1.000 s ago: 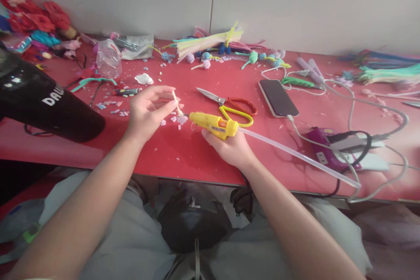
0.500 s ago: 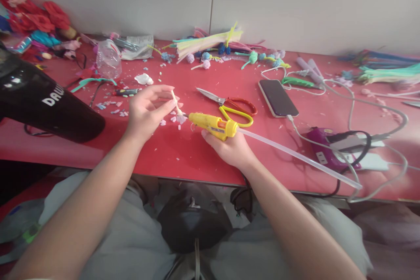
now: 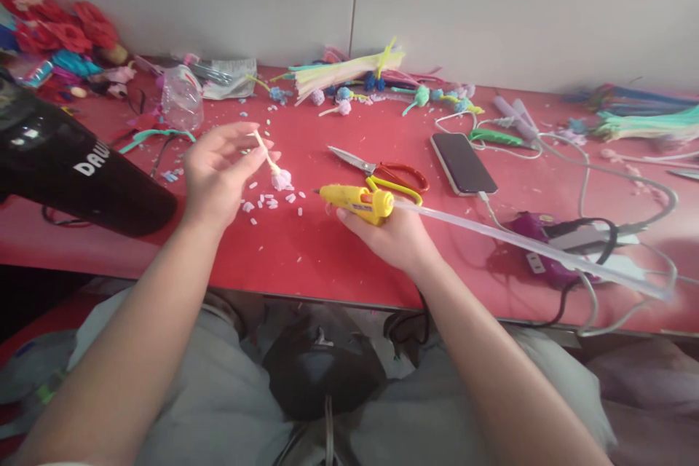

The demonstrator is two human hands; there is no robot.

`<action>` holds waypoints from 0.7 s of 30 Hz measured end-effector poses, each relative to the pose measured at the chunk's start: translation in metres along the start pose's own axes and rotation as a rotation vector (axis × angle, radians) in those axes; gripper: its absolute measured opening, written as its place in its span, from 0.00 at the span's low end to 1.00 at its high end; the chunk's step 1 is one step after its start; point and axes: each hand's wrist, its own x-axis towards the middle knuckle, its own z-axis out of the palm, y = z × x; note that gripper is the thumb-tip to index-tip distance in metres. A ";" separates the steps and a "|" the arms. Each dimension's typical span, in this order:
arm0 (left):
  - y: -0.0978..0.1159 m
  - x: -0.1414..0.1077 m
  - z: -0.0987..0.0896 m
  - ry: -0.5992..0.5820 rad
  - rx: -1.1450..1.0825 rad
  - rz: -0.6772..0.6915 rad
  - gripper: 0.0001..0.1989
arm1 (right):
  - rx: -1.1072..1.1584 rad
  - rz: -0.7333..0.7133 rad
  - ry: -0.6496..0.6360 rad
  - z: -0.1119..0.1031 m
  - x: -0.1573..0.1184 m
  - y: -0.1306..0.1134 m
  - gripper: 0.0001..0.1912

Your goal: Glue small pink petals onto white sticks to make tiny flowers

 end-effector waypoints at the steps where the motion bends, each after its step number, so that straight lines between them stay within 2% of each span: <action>1: 0.000 0.000 -0.002 0.001 0.004 0.004 0.15 | -0.035 0.005 0.032 -0.001 0.004 -0.001 0.21; 5: 0.001 -0.001 -0.002 -0.003 -0.003 -0.008 0.14 | -0.232 -0.020 0.136 0.001 0.022 0.005 0.19; 9: 0.006 -0.004 0.000 -0.016 -0.013 -0.031 0.14 | -0.384 -0.093 0.140 0.005 0.030 0.017 0.15; 12: 0.008 -0.005 0.001 -0.019 -0.013 -0.051 0.14 | -0.378 -0.110 0.195 0.004 0.021 0.020 0.23; 14: 0.009 -0.004 0.001 -0.017 -0.011 -0.057 0.14 | -0.365 -0.094 0.290 0.001 0.009 0.018 0.28; 16: 0.009 -0.004 0.001 -0.015 -0.018 -0.058 0.14 | -0.376 -0.108 0.367 -0.001 -0.005 0.012 0.22; 18: 0.008 -0.003 0.001 -0.012 -0.027 -0.058 0.14 | -0.375 -0.212 0.305 0.001 -0.017 0.004 0.11; 21: 0.007 -0.002 0.002 -0.006 -0.046 -0.056 0.14 | -0.309 -0.388 0.064 0.015 -0.021 -0.007 0.13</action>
